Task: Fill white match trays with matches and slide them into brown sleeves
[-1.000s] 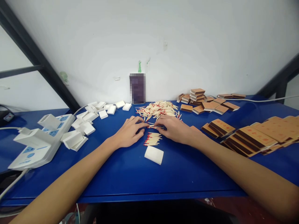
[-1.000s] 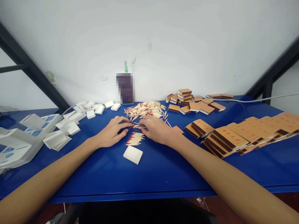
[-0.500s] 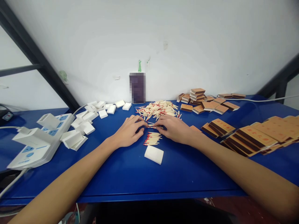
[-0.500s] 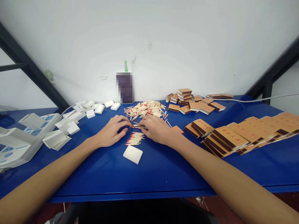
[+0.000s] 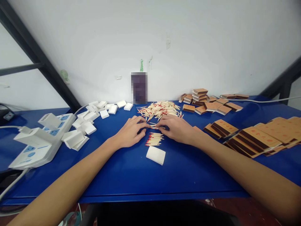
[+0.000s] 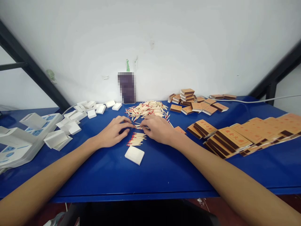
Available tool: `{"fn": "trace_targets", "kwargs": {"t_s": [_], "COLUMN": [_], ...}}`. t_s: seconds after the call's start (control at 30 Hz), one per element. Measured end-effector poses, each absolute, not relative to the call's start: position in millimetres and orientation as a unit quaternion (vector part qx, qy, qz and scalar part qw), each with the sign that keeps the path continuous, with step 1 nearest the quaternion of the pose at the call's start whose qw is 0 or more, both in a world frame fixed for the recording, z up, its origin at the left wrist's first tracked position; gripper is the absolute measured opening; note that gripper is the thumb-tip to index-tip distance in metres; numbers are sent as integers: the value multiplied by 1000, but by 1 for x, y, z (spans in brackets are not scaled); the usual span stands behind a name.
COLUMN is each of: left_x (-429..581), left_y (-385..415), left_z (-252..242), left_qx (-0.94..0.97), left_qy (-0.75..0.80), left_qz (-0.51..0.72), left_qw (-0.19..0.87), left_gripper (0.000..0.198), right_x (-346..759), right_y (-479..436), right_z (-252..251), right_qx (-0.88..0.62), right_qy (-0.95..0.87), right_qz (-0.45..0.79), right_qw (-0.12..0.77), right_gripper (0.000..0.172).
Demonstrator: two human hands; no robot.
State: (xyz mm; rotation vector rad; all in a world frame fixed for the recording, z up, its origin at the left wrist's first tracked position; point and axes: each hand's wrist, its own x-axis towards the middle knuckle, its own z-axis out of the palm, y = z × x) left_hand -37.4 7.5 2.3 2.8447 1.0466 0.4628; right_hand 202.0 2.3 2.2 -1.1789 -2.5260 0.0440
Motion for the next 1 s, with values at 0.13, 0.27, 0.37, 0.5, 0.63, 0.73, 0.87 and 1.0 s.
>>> {"fn": "trace_targets", "kwargs": {"t_s": [0.13,0.27,0.37,0.5,0.63,0.73,0.87,1.0], "left_x": [-38,-38,-38,-38,-38,-37,-38,-37], "left_y": [8,7,7,8,8,7,7,8], "left_z": [3,3,2,2,3,3,1,1], "left_qx": [929,931,928,929,932,930,921,919], "left_qy": [339,333,336,333,326,333,355,364], "left_qz": [143,142,159,159,151,153,161,151], "left_qw": [47,48,36,34,41,37,26,24], "left_gripper": [37,39,38,37,37,38,38,37], "right_x": [203,203,203,203,202,200,199,201], "right_y": [1,1,1,2,3,3,2,4], "right_z": [5,5,4,1,-3,-4,-5,-7], "right_qx": [-451,-455,-452,-442,-417,-403,-407,-401], "right_qy": [-878,-877,-879,-882,-890,-893,-891,-894], "right_qz": [5,5,16,25,33,28,20,26], "right_qw": [162,152,152,160,181,200,200,199], "right_gripper": [17,19,20,21,21,21,23,26]}}
